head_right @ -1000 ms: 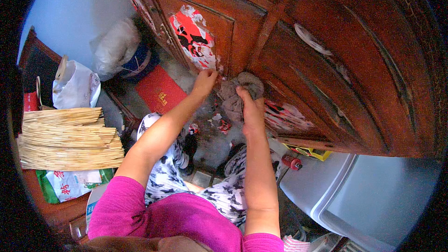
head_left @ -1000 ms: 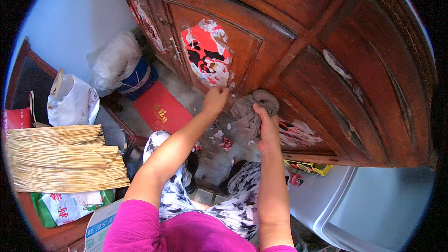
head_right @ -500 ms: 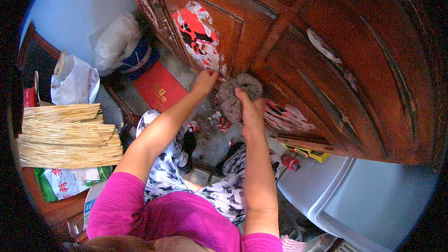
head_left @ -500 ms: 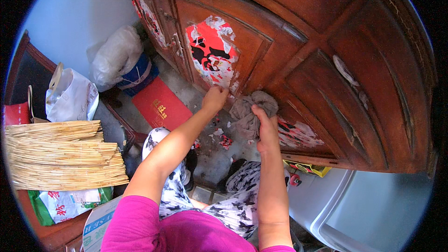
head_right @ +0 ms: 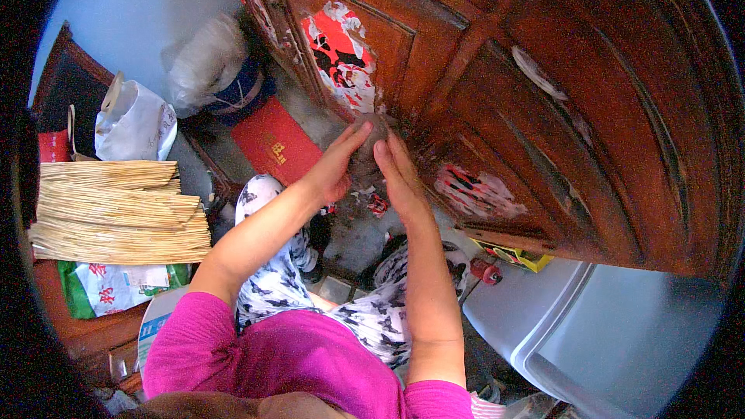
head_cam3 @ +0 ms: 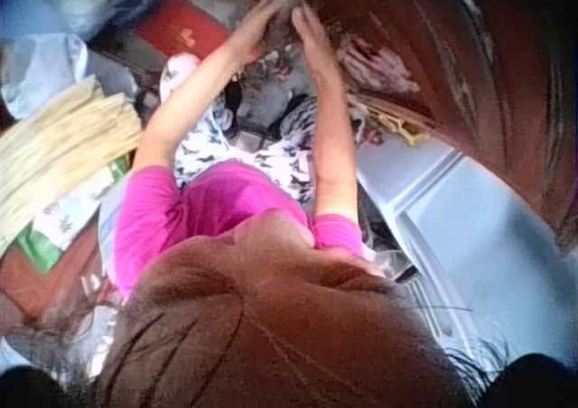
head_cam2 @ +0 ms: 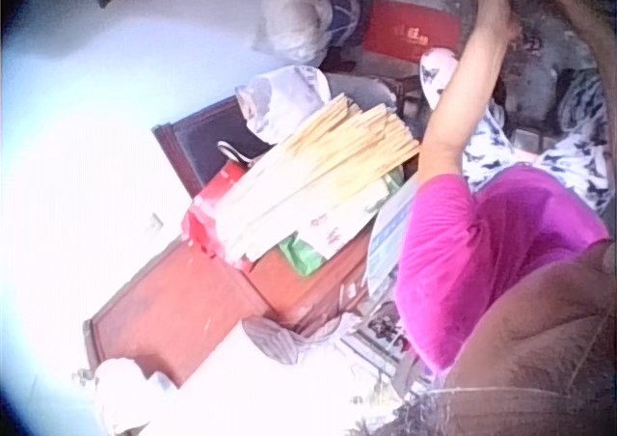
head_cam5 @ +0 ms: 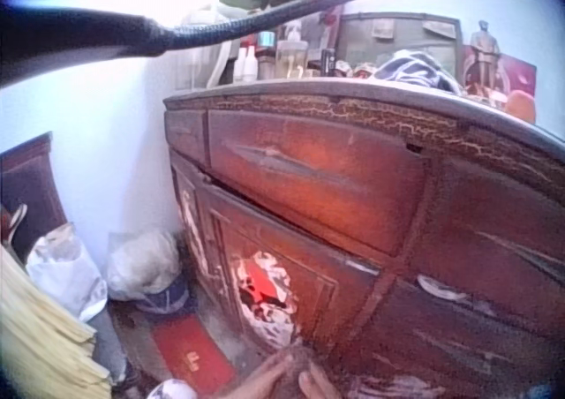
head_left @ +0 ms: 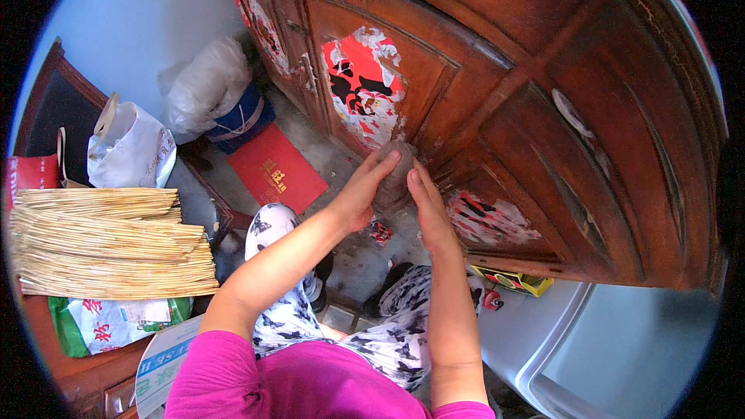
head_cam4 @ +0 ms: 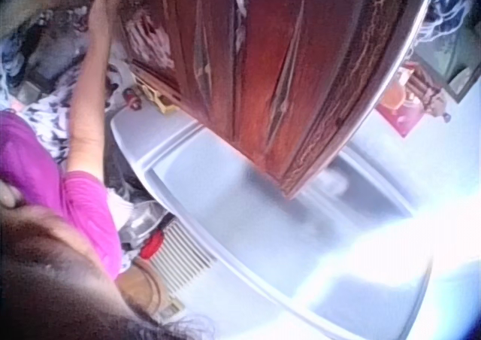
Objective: The person sits on the floor and uses a cloth to wipe the surface of a wooden cabinet. They peel off a red paper sticker from the cabinet door and continue wiping the surface with the cloth.
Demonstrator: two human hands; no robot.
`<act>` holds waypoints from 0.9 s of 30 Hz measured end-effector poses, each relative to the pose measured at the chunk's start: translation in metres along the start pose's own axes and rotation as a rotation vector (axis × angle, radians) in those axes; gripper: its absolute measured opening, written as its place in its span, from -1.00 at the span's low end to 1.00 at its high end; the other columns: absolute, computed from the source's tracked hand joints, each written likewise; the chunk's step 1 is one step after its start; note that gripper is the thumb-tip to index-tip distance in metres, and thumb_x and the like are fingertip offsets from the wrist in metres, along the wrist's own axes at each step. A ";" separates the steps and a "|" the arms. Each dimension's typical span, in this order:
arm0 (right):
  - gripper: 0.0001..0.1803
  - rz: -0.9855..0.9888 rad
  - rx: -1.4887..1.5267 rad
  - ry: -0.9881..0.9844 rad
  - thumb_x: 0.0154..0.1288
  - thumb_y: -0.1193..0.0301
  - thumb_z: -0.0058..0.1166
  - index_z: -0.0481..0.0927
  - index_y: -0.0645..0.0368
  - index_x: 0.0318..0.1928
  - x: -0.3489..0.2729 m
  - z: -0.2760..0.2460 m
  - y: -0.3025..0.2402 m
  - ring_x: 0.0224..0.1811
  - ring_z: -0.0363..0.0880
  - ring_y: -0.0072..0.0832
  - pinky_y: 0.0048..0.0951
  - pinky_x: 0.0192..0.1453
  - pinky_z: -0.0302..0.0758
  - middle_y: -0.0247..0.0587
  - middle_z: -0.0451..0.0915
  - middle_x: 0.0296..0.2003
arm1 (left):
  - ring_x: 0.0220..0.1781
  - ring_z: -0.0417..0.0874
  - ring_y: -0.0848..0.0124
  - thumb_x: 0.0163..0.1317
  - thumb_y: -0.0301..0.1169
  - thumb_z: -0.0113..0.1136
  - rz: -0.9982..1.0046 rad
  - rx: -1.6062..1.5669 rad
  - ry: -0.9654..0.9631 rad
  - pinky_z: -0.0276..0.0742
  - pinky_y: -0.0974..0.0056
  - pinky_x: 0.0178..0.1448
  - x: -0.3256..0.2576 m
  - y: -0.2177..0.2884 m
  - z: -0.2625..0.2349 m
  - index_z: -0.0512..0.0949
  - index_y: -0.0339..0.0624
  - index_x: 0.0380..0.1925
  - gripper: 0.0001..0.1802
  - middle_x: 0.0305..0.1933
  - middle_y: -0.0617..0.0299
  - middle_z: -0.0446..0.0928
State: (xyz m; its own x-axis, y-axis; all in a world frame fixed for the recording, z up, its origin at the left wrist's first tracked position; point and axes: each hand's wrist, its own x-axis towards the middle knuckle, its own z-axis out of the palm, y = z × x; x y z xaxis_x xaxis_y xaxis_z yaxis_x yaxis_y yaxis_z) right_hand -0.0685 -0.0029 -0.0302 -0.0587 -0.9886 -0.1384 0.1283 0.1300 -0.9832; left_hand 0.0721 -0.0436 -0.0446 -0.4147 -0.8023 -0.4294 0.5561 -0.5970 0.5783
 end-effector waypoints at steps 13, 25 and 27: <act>-0.59 -0.046 0.154 0.251 0.56 0.10 0.10 0.65 0.10 0.18 0.004 -0.023 -0.008 -0.13 0.59 -0.70 -0.60 -0.14 0.32 -0.42 0.73 -0.06 | 0.43 0.24 -0.35 0.09 -0.64 0.27 1.578 1.176 0.550 0.14 -0.18 0.56 0.094 0.036 0.012 0.42 -0.16 0.36 -0.26 0.42 -0.36 0.18; -0.66 0.089 0.163 0.254 0.55 0.22 0.13 0.66 0.09 0.17 0.008 -0.023 -0.005 -0.14 0.61 -0.69 -0.59 -0.14 0.36 -0.41 0.73 -0.07 | 0.32 0.49 -0.23 0.23 -0.57 0.27 0.278 1.054 0.726 0.44 -0.06 0.39 0.110 -0.132 -0.137 0.42 -0.18 0.25 -0.44 0.28 -0.27 0.46; -0.68 0.109 0.071 0.275 0.54 0.22 0.14 0.68 0.06 0.16 0.007 -0.020 -0.003 -0.11 0.59 -0.72 -0.60 -0.11 0.36 -0.45 0.73 -0.07 | 0.30 0.54 -0.11 0.27 -0.55 0.29 0.216 0.728 0.698 0.46 0.01 0.38 0.102 -0.127 -0.135 0.44 -0.19 0.27 -0.45 0.24 -0.19 0.53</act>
State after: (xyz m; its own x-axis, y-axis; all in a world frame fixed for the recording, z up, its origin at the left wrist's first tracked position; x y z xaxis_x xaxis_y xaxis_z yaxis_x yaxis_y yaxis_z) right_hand -0.0886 -0.0092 -0.0306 -0.3056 -0.9104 -0.2790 0.2172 0.2186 -0.9513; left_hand 0.0562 -0.0503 -0.2552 0.2819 -0.8529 -0.4395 -0.0985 -0.4814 0.8710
